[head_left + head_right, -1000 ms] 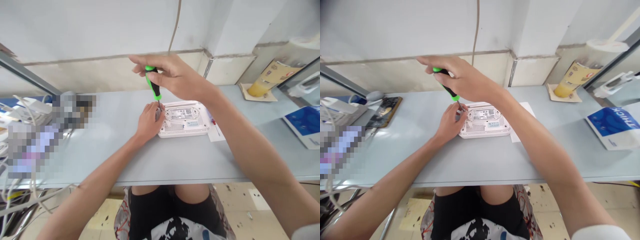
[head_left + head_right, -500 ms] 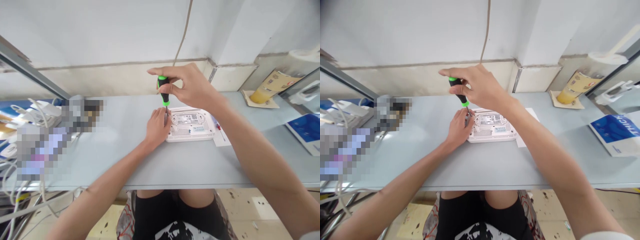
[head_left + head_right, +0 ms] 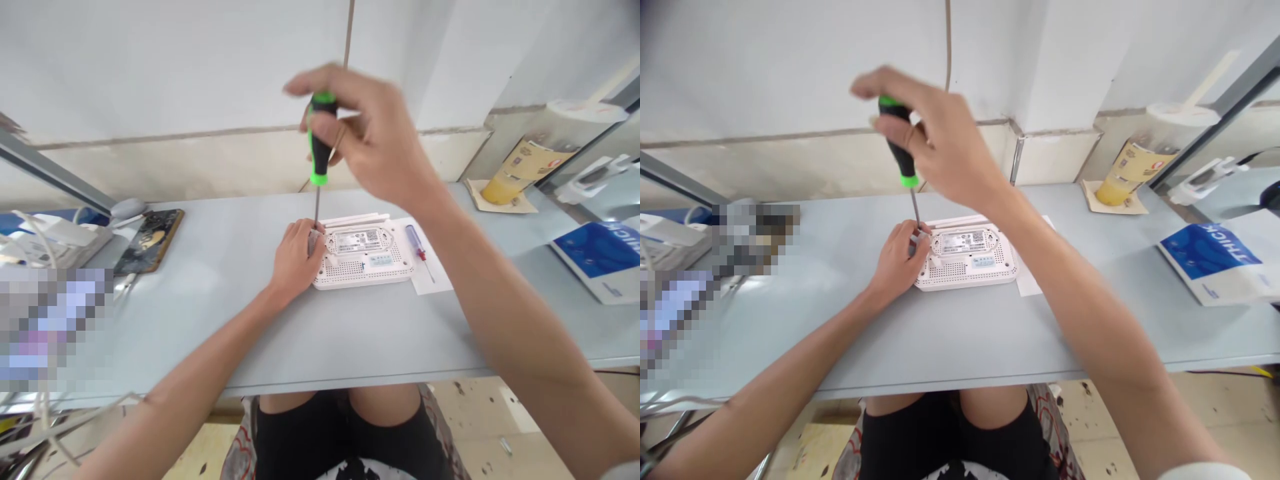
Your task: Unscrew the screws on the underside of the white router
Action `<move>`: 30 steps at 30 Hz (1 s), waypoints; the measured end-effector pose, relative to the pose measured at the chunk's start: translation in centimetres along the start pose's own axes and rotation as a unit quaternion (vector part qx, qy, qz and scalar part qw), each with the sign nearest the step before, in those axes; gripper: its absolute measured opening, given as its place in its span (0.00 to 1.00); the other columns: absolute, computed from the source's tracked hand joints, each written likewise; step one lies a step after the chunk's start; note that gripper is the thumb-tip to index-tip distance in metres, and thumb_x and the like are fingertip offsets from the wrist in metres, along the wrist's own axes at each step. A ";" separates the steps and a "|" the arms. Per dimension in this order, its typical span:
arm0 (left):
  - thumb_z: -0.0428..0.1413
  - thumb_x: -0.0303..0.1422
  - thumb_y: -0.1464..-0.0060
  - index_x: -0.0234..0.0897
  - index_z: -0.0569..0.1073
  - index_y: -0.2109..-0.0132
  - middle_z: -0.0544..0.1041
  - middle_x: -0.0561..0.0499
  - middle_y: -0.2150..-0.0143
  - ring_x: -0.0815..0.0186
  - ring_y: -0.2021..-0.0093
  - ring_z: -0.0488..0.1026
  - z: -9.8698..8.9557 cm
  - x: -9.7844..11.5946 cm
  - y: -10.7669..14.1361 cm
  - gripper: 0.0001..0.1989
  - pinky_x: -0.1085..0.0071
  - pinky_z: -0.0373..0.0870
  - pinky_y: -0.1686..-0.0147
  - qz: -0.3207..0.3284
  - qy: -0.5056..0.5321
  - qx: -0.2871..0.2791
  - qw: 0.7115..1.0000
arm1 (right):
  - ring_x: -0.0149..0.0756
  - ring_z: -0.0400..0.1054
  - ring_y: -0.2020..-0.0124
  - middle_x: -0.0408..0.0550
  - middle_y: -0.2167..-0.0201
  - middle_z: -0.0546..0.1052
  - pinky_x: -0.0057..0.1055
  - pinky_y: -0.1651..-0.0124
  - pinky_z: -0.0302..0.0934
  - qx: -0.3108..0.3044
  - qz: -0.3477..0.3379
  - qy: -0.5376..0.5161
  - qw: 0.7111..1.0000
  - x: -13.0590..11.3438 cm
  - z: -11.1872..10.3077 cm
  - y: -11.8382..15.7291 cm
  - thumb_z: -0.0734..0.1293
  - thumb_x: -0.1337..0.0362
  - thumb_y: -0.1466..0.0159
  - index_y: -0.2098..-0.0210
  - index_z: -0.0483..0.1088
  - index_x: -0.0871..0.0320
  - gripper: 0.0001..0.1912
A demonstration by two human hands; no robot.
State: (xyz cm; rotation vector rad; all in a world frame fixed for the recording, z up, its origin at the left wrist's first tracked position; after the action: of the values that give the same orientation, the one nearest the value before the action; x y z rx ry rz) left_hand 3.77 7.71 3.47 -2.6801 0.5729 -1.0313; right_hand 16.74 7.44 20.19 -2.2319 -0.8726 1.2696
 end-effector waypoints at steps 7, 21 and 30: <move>0.50 0.29 0.33 0.42 0.69 0.54 0.78 0.47 0.50 0.55 0.48 0.73 -0.1 -0.1 0.3 0.05 0.57 0.71 0.51 -0.003 0.006 -0.010 1.000 | 0.35 0.76 0.71 0.49 0.71 0.80 0.31 0.76 0.59 0.169 0.077 0.054 0.981 3.2 -10.5 2.4 0.72 0.62 0.33 0.56 0.79 0.57 0.08; 0.50 0.29 0.32 0.42 0.69 0.53 0.77 0.47 0.50 0.57 0.49 0.72 0.0 -0.1 0.1 0.05 0.58 0.70 0.50 0.009 0.010 -0.019 1.000 | 0.46 0.78 0.67 0.48 0.64 0.86 0.45 0.49 0.70 0.090 0.323 0.257 0.906 19.0 -10.0 15.6 0.72 0.51 0.40 0.64 0.86 0.51 0.14; 0.52 0.28 0.34 0.41 0.71 0.55 0.78 0.48 0.52 0.59 0.52 0.75 -0.3 -0.3 0.1 0.05 0.60 0.73 0.53 0.011 0.019 0.005 1.000 | 0.47 0.74 0.67 0.54 0.65 0.82 0.45 0.56 0.67 -0.004 0.237 0.372 0.898 19.2 -7.7 15.6 0.66 0.53 0.33 0.58 0.85 0.56 0.19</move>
State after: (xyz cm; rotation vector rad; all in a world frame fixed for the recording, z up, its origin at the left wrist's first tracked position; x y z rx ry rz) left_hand 3.32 7.70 3.47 -2.6441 0.6023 -1.0784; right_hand 35.69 9.30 2.60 -2.7083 -0.0389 0.4514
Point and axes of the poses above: each hand's wrist, its own y-axis away from the middle knuckle, its own z-axis out of the palm, x = y × z, the point moved 10 cm from there along -y, towards the middle knuckle
